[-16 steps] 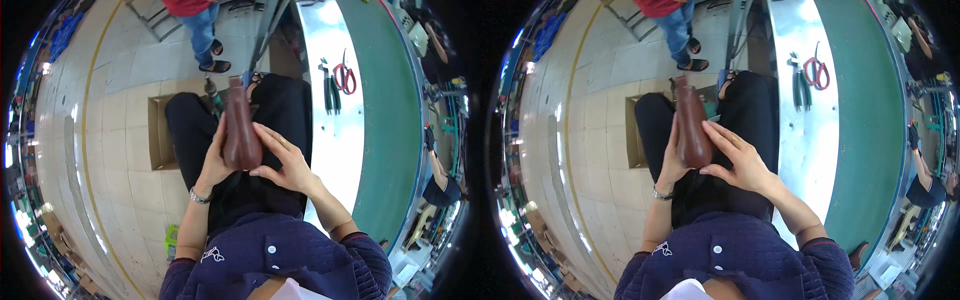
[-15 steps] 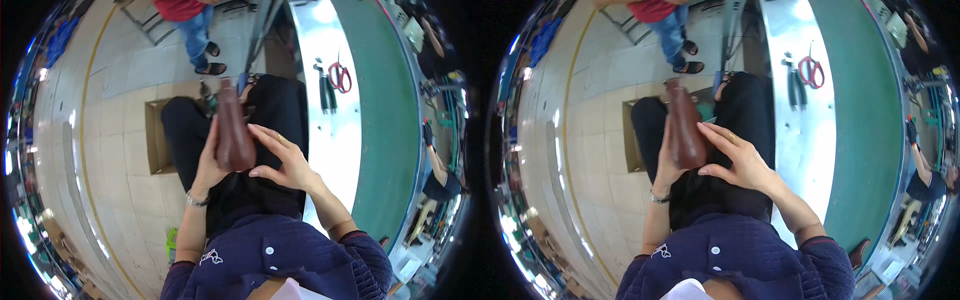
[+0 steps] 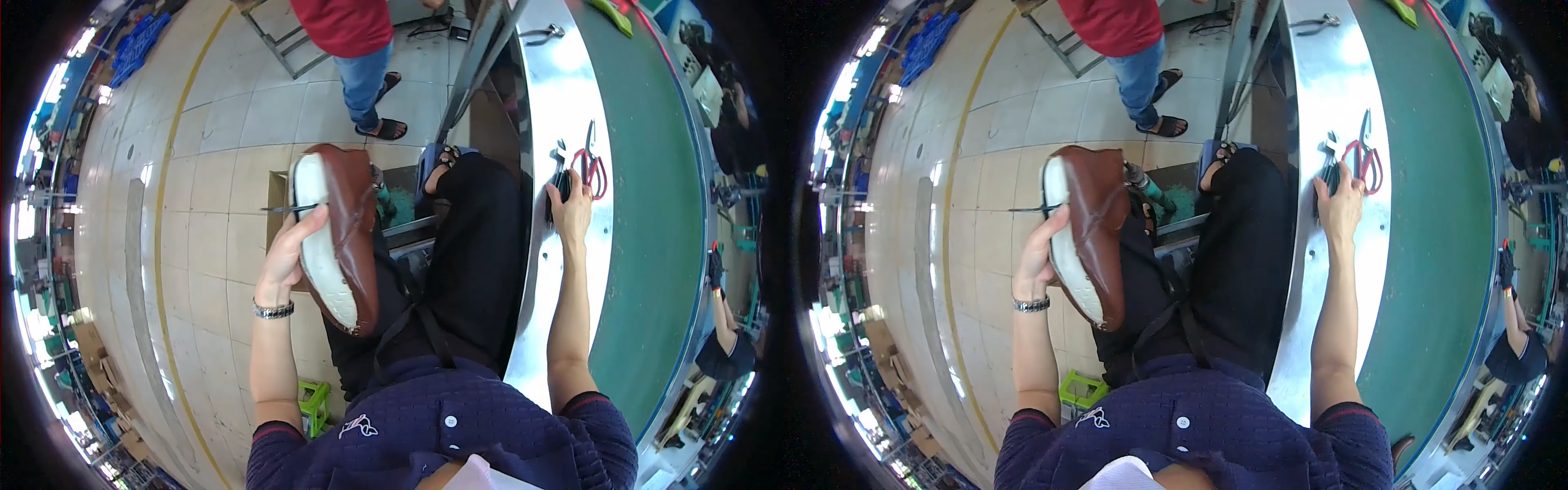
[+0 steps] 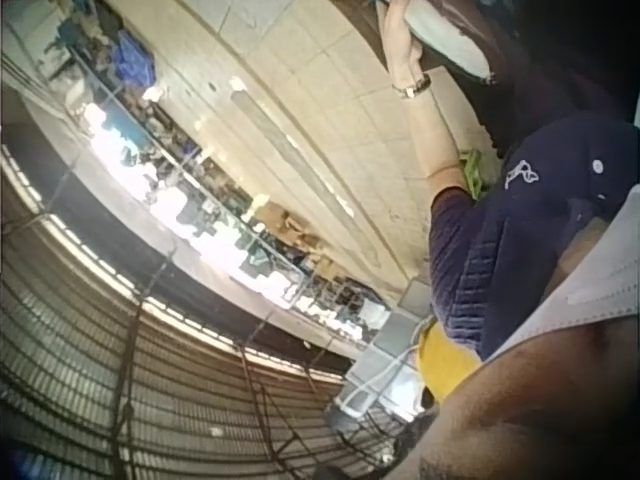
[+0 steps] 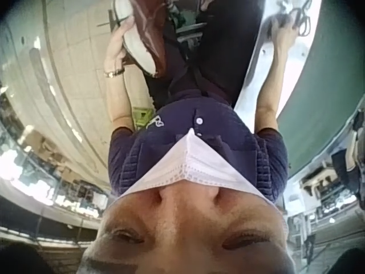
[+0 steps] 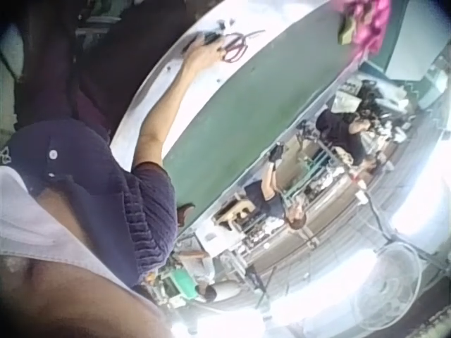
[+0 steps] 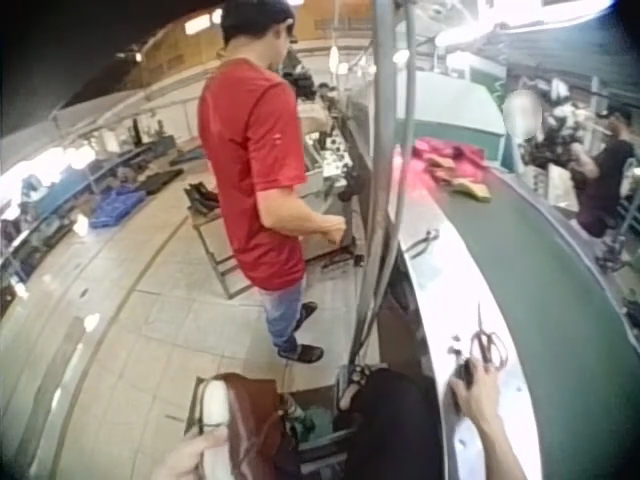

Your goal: Lasting and trimming leather uppers on shoe lasts in a shoe manufacturing facility

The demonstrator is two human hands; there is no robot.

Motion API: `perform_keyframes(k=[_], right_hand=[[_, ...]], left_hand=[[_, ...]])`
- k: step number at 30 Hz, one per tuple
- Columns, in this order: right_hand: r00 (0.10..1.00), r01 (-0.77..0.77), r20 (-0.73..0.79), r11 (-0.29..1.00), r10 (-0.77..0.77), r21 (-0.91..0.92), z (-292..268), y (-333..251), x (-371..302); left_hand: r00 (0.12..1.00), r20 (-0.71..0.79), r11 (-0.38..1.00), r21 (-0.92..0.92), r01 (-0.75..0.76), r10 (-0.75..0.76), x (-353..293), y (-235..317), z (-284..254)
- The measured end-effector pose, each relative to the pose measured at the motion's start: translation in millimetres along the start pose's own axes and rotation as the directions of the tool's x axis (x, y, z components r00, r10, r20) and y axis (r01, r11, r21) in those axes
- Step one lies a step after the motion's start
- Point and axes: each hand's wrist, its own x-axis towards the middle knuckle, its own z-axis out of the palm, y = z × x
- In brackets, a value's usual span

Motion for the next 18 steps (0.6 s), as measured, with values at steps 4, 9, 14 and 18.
perform_keyframes(k=[4, 9, 14, 18], right_hand=[[0.967, -0.144, 0.230, 0.978, 0.106, 0.154, -16, 1, 5], [0.839, -0.486, 0.539, 0.549, 0.075, 0.680, -66, -42, -38], [0.609, -0.624, 0.761, 0.459, -0.222, 0.633, -118, -139, -55], [0.354, -0.680, 0.842, 0.506, -0.407, 0.530, -127, -195, -43]], left_hand=[[0.996, 0.056, 0.983, 0.173, 0.054, -0.065, 11, 18, 28], [0.994, 0.109, 0.966, 0.258, -0.007, -0.022, 41, 18, 45], [0.980, 0.197, 0.934, 0.344, -0.098, 0.030, 47, 18, 37], [0.967, 0.221, 0.972, 0.164, -0.166, 0.128, 48, 33, 16]])
